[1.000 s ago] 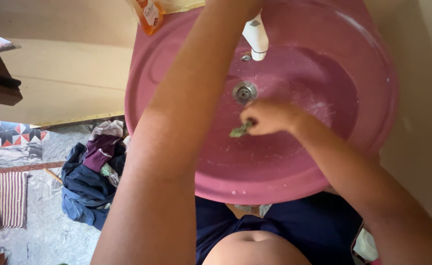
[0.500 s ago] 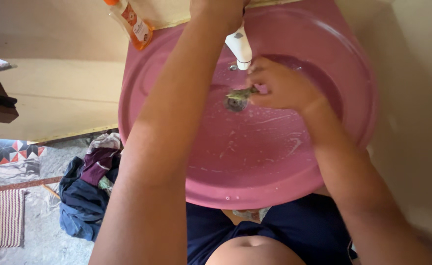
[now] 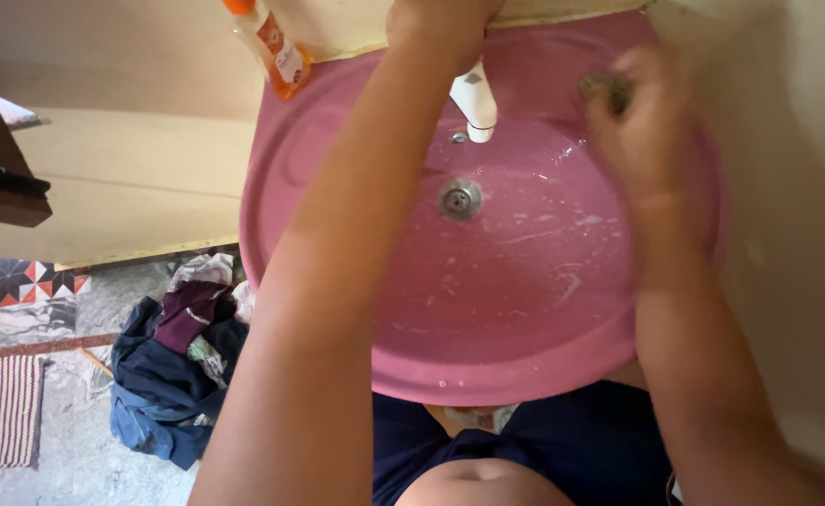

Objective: The person scrubs a pink bathroom sink using a green sponge and liquid soap. They repeatedly wet the sponge, apply soap, scrub the basin and drain, rinse the sponge, and wipe the sink surface.

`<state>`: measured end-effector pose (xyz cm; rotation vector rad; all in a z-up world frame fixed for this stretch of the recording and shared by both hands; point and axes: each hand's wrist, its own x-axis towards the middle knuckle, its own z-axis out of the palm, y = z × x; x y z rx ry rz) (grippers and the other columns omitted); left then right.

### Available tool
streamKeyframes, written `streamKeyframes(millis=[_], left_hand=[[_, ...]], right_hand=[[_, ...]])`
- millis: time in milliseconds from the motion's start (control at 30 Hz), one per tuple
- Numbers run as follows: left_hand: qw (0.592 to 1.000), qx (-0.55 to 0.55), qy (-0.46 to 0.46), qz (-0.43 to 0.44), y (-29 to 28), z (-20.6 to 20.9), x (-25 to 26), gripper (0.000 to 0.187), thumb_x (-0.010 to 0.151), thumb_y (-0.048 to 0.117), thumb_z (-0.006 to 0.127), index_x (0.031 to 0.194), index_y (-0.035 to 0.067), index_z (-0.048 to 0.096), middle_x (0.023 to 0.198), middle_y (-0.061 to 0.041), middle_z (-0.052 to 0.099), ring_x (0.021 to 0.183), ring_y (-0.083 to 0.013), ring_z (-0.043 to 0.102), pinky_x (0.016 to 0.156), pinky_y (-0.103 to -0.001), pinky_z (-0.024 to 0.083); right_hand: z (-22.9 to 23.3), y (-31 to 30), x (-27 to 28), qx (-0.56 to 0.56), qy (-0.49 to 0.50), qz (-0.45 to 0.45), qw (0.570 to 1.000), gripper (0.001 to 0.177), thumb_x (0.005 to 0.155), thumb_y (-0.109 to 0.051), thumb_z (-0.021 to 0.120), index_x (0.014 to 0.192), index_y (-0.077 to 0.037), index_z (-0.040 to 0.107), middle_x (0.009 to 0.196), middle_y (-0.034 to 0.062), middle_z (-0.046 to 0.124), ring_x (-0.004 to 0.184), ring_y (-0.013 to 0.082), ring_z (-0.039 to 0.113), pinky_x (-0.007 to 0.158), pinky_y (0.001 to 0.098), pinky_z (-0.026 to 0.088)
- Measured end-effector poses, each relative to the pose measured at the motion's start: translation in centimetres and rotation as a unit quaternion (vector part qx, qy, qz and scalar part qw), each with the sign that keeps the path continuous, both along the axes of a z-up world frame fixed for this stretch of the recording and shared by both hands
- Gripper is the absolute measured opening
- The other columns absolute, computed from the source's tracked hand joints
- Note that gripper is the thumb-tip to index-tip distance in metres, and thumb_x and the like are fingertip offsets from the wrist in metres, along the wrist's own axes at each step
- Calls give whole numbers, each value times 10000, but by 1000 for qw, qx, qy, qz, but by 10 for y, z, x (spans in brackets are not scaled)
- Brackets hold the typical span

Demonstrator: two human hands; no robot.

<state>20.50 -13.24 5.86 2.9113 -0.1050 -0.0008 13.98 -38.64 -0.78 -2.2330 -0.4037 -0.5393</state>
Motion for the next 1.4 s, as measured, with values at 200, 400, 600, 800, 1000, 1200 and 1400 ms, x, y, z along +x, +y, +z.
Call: streamKeyframes(millis=[200,400,600,800,1000,1200,1400], left_hand=[[993,78,-27,-86,8,-10,7,387,798,276,782,1172,257,684,1048,-61,732,898,-299,713,679,-471,566],[994,73,-5,-76,8,-25,14,316,881,449,751,1060,189,750,901,-49,746,832,-268,731,664,-478,563],[995,88,-18,43,-8,-27,21,303,824,481,755,984,223,769,823,-8,750,752,-226,733,577,-421,550],[991,114,-25,62,-13,-36,33,195,746,354,778,878,216,736,658,19,701,522,-209,653,374,-409,453],[980,103,-65,159,-24,-51,42,30,687,210,751,700,208,724,553,48,609,451,-160,553,371,-323,316],[979,127,-53,150,-28,-43,39,35,711,204,736,738,182,731,577,39,630,465,-178,580,363,-347,330],[991,82,-38,97,-12,-23,21,156,727,207,742,882,204,764,734,-19,721,641,-249,716,383,-432,484]], right_hand=[[-5,68,-25,-36,93,256,962,226,900,-4,581,1115,39,638,982,243,662,871,365,681,775,446,533],[-20,66,-21,-54,-8,263,963,192,941,-2,576,1114,61,629,1023,257,648,958,404,644,828,475,524],[-55,88,-7,317,539,222,748,176,993,-98,512,1022,-41,676,814,50,686,741,143,681,689,305,575],[-75,117,-1,362,556,258,702,237,1065,-265,504,866,-136,501,573,-48,367,479,83,346,474,291,336],[-72,117,4,327,578,300,685,54,971,-58,508,988,-109,512,571,-43,391,448,77,365,444,278,323],[-64,107,0,379,552,215,711,205,964,44,498,1143,4,590,849,98,671,654,142,637,592,330,524],[-91,128,-3,379,566,183,709,75,1092,-153,548,1091,-84,521,785,59,497,578,147,412,565,346,518]])
